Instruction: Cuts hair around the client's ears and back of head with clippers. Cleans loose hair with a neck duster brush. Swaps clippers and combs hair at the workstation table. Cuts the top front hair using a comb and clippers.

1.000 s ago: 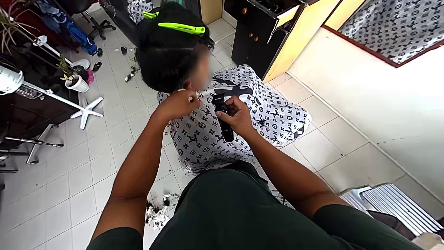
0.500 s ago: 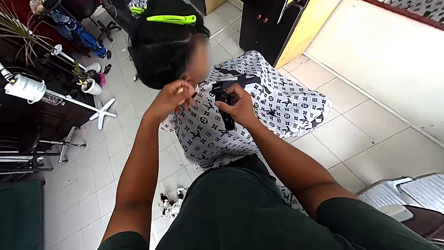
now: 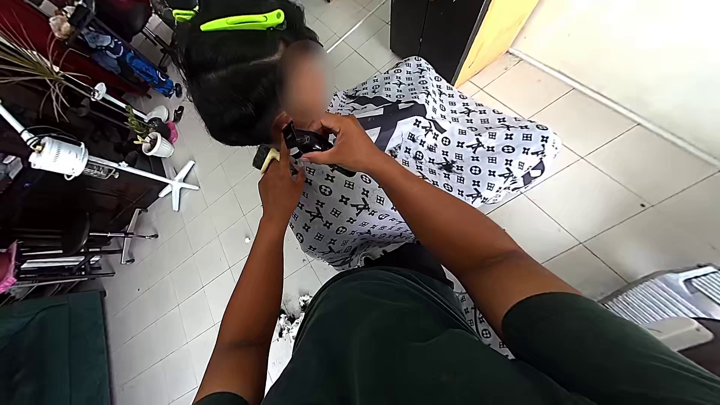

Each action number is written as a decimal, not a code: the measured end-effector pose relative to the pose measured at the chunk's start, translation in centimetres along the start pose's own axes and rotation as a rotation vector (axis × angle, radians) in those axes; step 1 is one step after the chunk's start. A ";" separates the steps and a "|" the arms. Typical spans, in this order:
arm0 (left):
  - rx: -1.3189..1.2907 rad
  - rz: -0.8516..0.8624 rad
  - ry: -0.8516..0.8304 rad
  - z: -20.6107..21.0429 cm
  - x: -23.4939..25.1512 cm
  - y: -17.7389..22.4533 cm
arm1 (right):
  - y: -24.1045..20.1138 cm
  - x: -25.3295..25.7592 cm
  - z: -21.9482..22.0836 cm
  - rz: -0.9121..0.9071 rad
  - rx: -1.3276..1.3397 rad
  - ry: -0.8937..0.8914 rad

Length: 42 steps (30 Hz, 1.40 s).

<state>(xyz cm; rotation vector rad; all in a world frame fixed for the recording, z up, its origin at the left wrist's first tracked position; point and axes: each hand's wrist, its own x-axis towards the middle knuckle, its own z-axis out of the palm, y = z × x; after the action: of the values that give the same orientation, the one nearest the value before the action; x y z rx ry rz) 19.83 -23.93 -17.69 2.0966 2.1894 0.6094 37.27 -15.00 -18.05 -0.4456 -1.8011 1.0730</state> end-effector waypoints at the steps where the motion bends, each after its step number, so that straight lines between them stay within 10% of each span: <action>1: 0.028 -0.006 -0.008 0.1 0.0 0.2 | 0.0 0.1 0.2 0.001 -0.007 -0.001; 42: 0.185 -0.164 -0.257 0.1 0.9 1.1 | 1.0 1.8 1.8 0.071 -0.128 -0.008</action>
<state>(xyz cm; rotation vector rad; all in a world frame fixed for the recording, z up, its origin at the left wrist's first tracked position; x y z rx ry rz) 20.89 -23.02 -17.25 1.9173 2.3098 0.1210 34.67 -14.09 -18.12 -0.5871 -1.8799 1.0124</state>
